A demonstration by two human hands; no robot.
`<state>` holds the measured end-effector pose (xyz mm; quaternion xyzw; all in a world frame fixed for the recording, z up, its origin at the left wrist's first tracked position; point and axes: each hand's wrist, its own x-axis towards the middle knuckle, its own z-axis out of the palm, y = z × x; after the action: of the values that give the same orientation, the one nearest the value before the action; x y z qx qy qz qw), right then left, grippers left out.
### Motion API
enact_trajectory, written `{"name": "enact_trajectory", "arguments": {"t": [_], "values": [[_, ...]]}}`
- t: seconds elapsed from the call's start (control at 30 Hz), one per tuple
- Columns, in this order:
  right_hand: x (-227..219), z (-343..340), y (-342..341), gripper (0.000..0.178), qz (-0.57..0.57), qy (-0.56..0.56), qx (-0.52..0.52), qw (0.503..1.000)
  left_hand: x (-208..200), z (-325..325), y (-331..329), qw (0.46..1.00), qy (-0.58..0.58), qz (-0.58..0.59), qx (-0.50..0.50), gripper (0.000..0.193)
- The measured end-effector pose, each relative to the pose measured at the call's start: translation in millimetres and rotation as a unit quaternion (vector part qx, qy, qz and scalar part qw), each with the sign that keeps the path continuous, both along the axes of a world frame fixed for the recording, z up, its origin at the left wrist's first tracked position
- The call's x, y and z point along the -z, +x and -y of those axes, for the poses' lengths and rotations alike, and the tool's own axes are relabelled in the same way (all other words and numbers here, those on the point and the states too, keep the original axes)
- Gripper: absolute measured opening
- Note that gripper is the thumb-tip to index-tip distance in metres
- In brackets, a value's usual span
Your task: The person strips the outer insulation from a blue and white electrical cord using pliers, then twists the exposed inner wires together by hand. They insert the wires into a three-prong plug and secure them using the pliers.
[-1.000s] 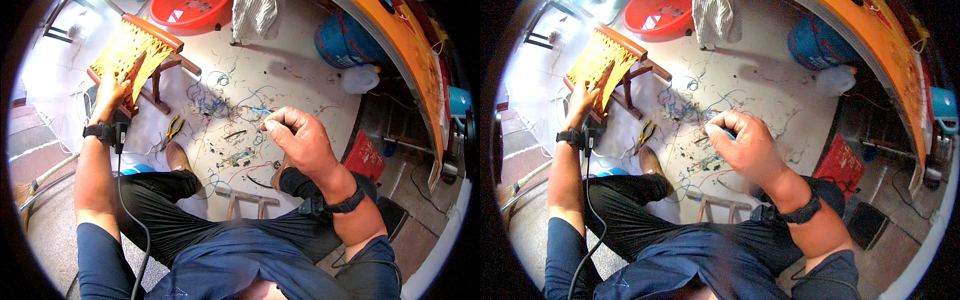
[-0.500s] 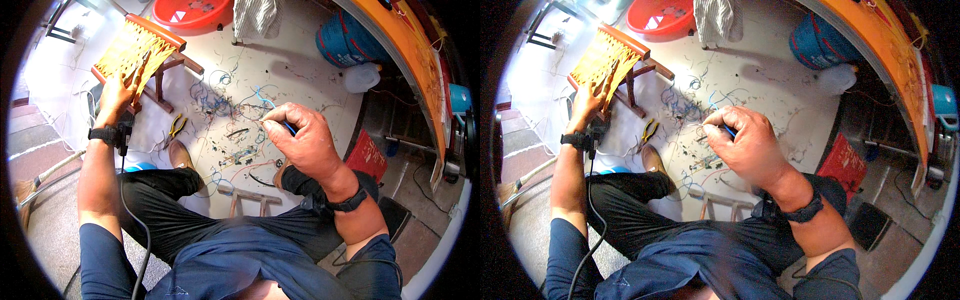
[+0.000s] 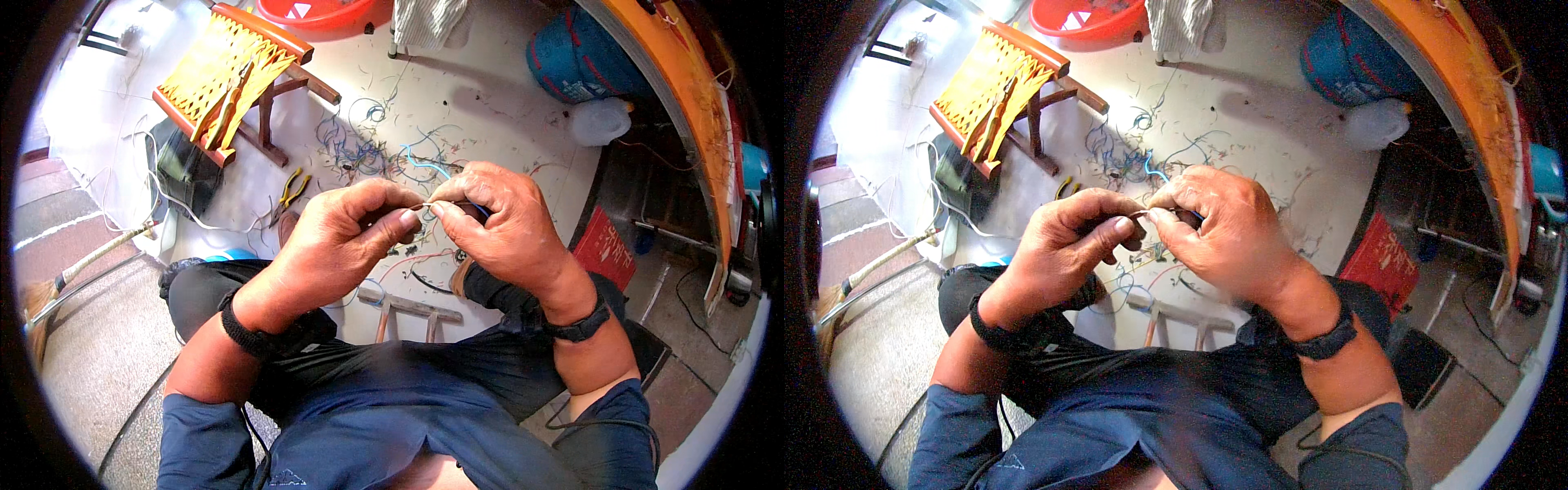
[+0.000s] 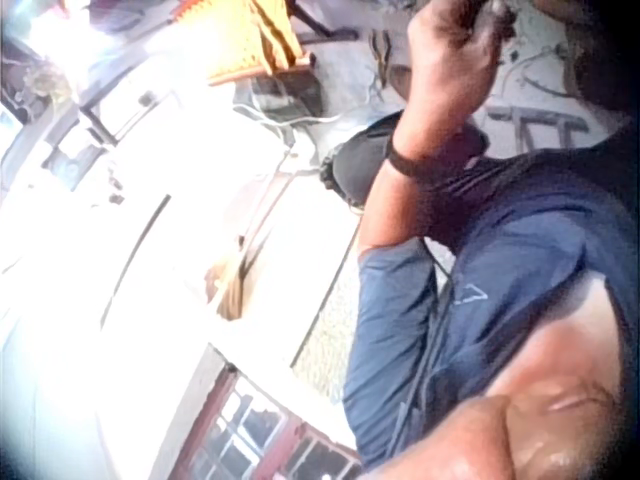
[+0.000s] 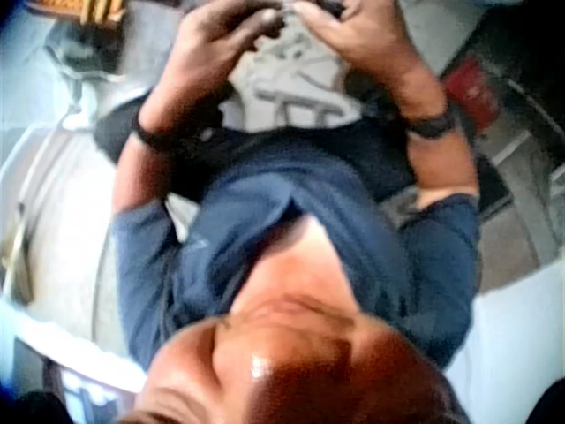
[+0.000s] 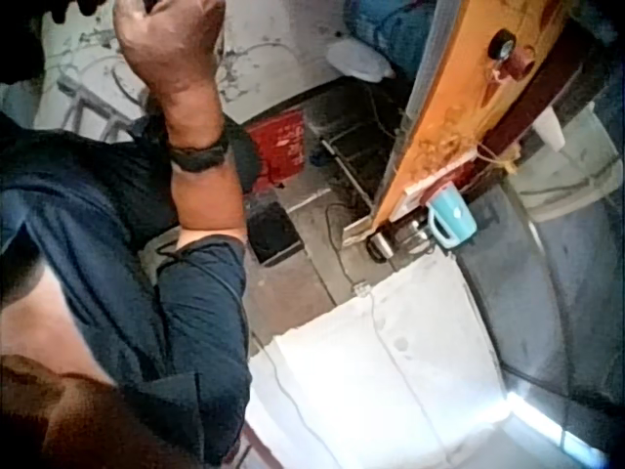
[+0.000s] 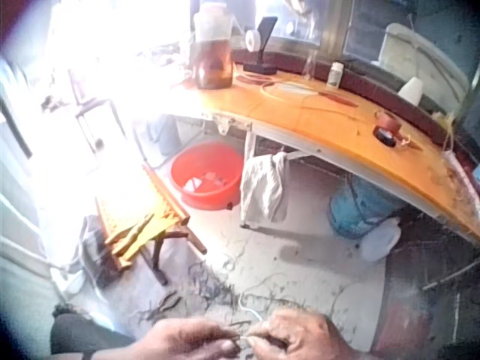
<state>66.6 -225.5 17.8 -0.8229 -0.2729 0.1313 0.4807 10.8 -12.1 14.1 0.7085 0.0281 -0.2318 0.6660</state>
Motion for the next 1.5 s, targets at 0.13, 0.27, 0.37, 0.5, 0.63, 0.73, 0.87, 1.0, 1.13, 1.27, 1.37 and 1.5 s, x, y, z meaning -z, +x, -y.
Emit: {"name": "enact_trajectory", "arguments": {"t": [0.13, 0.27, 0.37, 0.5, 0.63, 0.73, 0.87, 1.0, 1.13, 1.27, 1.37, 1.5], "values": [[4.0, 0.1, -1.1, 0.006, 0.009, 0.01, -0.015, 1.0, 2.8, 3.2, -2.1, 0.996, -0.062, -0.059, -0.021, 0.017], [8.6, -1.0, 1.6, 0.014, 0.055, 0.018, -0.016, 0.998, 3.7, -2.1, 1.5, 0.985, -0.113, -0.13, -0.011, 0.013], [8.9, -4.2, 4.1, 0.018, 0.124, -0.006, -0.005, 0.992, 6.2, -2.2, 1.3, 0.984, -0.126, -0.128, -0.014, 0.013], [11.0, -9.3, 4.9, 0.021, 0.201, -0.016, 0.01, 0.979, 7.2, -2.5, -0.1, 0.99, -0.104, -0.089, -0.024, 0.012], [6.6, -13.6, 5.2, 0.021, 0.217, -0.034, 0.011, 0.975, 11.8, -2.8, -2.6, 0.993, -0.102, -0.046, -0.043, 0.009], [5.5, -16.7, 3.6, 0.019, 0.209, -0.022, 0.018, 0.978, 13.5, -3.3, -3.9, 0.993, -0.103, -0.023, -0.049, 0.008], [6.7, -18.6, 1.0, 0.015, 0.14, 0.008, 0.017, 0.99, 12.6, -2.9, -3.7, 0.996, -0.074, 0.012, -0.047, 0.007], [10.8, -22.4, -2.5, 0.009, 0.081, 0.032, 0.017, 0.996, 12.0, -0.7, -4.2, 0.996, -0.063, 0.038, -0.054, 0.004], [10.8, -24.2, -3.4, 0.007, 0.058, 0.047, 0.02, 0.997, 18.5, -0.6, -6.4, 0.993, -0.001, 0.107, -0.047, 0.001], [10.4, -25.7, -4.3, 0.007, 0.032, 0.042, 0.027, 0.998, 19.6, 0.7, -6.0, 0.982, 0.07, 0.169, -0.049, 0.004], [10.1, -24.2, -4.3, 0.008, 0.026, 0.035, 0.016, 0.999, 22.8, 0.5, -5.3, 0.968, 0.102, 0.226, -0.042, 0.006], [8.9, -24.4, -2.8, 0.01, 0.043, 0.018, -0.006, 0.999, 23.1, 1.7, -6.6, 0.961, 0.108, 0.249, -0.046, 0.007]]}}
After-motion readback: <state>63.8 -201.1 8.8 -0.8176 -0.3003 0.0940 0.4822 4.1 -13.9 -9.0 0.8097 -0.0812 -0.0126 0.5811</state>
